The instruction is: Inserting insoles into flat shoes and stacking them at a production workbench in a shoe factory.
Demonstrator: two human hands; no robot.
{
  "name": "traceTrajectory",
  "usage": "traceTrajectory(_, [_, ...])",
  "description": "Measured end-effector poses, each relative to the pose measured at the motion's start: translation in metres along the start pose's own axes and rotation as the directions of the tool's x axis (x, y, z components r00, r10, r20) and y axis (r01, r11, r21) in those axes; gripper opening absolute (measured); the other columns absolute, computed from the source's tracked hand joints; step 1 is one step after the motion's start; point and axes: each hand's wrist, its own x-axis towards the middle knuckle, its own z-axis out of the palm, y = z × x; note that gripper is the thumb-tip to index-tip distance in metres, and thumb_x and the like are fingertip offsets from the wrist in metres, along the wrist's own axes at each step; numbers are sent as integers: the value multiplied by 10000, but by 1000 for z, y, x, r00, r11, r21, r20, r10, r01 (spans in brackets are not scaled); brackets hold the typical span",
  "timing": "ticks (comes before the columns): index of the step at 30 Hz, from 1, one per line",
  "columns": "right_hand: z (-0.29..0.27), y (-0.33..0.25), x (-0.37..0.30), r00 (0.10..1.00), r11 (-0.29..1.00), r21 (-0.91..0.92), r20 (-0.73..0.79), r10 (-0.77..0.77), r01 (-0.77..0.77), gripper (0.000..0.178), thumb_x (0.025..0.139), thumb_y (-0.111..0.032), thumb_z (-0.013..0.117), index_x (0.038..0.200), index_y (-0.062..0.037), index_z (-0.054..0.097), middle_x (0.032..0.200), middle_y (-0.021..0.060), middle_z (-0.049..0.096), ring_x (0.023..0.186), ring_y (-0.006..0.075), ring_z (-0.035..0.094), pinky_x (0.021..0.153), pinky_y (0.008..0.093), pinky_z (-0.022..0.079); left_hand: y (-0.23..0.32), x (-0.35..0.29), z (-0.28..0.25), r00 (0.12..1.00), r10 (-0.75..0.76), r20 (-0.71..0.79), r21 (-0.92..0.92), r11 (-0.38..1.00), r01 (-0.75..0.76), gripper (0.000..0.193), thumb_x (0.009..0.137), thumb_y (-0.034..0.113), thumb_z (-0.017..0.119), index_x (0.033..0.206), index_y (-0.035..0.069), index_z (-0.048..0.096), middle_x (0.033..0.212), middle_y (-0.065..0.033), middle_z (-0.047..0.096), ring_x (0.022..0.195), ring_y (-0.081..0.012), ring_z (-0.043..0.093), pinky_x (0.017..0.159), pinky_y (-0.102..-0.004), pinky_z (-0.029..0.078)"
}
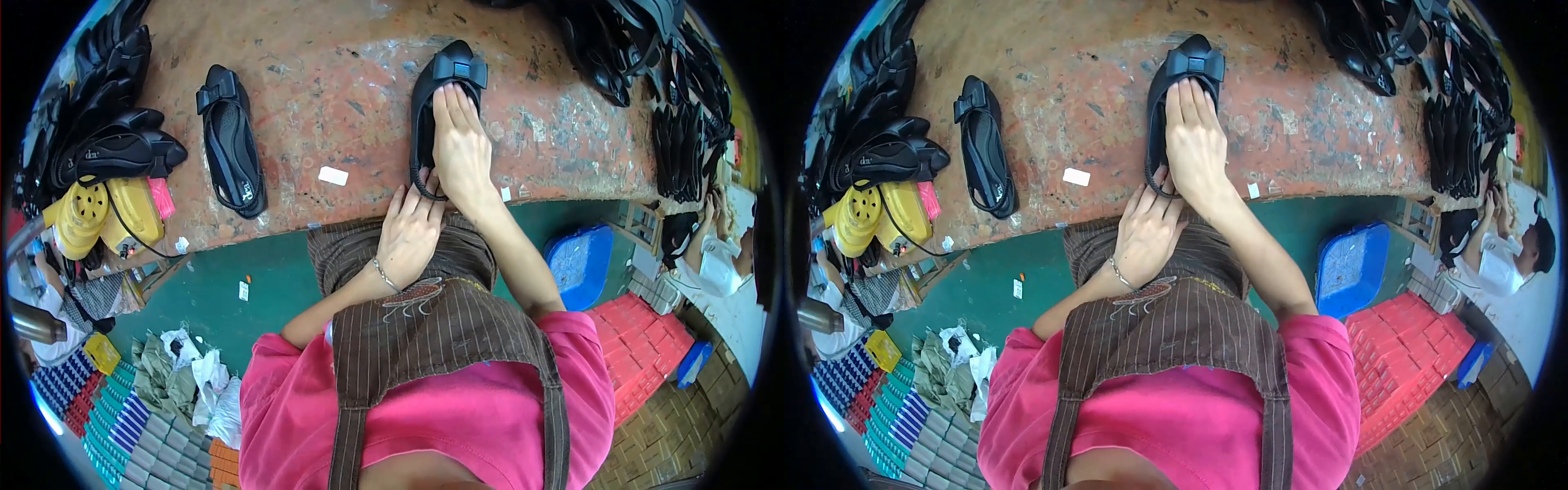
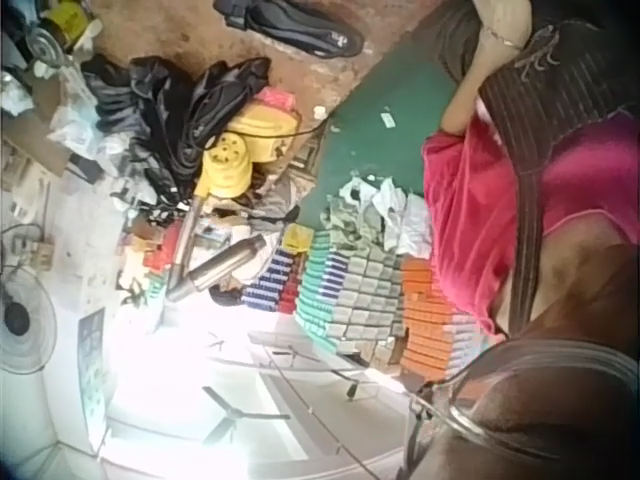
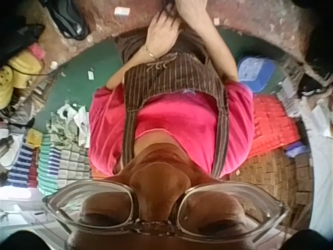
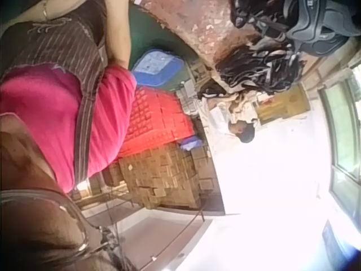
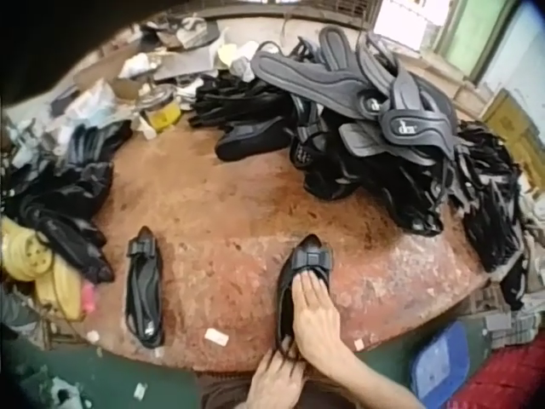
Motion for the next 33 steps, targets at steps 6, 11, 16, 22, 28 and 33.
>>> traceTrajectory(6, [-9,-14,-10,998,996,64,-1,66,-66,499,814,38,554,1305,106,501,1349,304,521,1297,431,485,1084,466,416,-4,-5,7,1000,11,-10,6,1000,-11,435,908,134,511,1304,-41,559,1467,-198,459,1425,-329,346,1147,-503,308])
traceTrajectory(11, [-5,-2,-4,989,999,45,147,-22,15,563,782,4,568,1321,146,488,1369,328,496,1333,428,461,1162,469,316,-1,-2,5,1000,3,-15,-23,1000,-4,405,887,131,550,1252,-40,589,1425,-213,498,1393,-342,394,1152,-493,303])
traceTrajectory(16, [-34,-14,-8,980,993,106,183,-77,59,590,746,24,561,1315,162,490,1389,332,482,1373,430,418,1180,481,281,-4,-7,10,997,-18,-71,-93,996,11,439,875,121,567,1284,-41,575,1419,-206,503,1385,-338,404,1143,-478,320])
traceTrajectory(22, [-6,4,17,966,987,158,255,-48,7,566,762,15,538,1291,193,449,1315,371,495,1280,462,472,1131,495,338,-4,3,5,956,73,-284,-15,997,-81,323,785,111,711,1077,-23,681,1158,-208,630,1194,-405,535,1040,-487,417])
traceTrajectory(28, [14,1,14,985,985,-145,160,-70,93,507,809,-57,514,1235,218,488,1275,375,499,1299,484,431,1156,513,285,-4,-4,10,995,-8,-99,-87,996,-1,370,782,107,711,1128,-16,671,1275,-202,600,1283,-365,488,1003,-456,428])
traceTrajectory(33, [15,-9,11,989,922,-370,-49,-141,113,346,815,-76,515,1069,140,608,1134,298,605,1119,399,566,1014,442,433,-8,-4,7,987,32,-159,-80,996,-45,532,778,118,711,1283,-6,597,1393,-178,527,1323,-350,455,1001,-447,425])
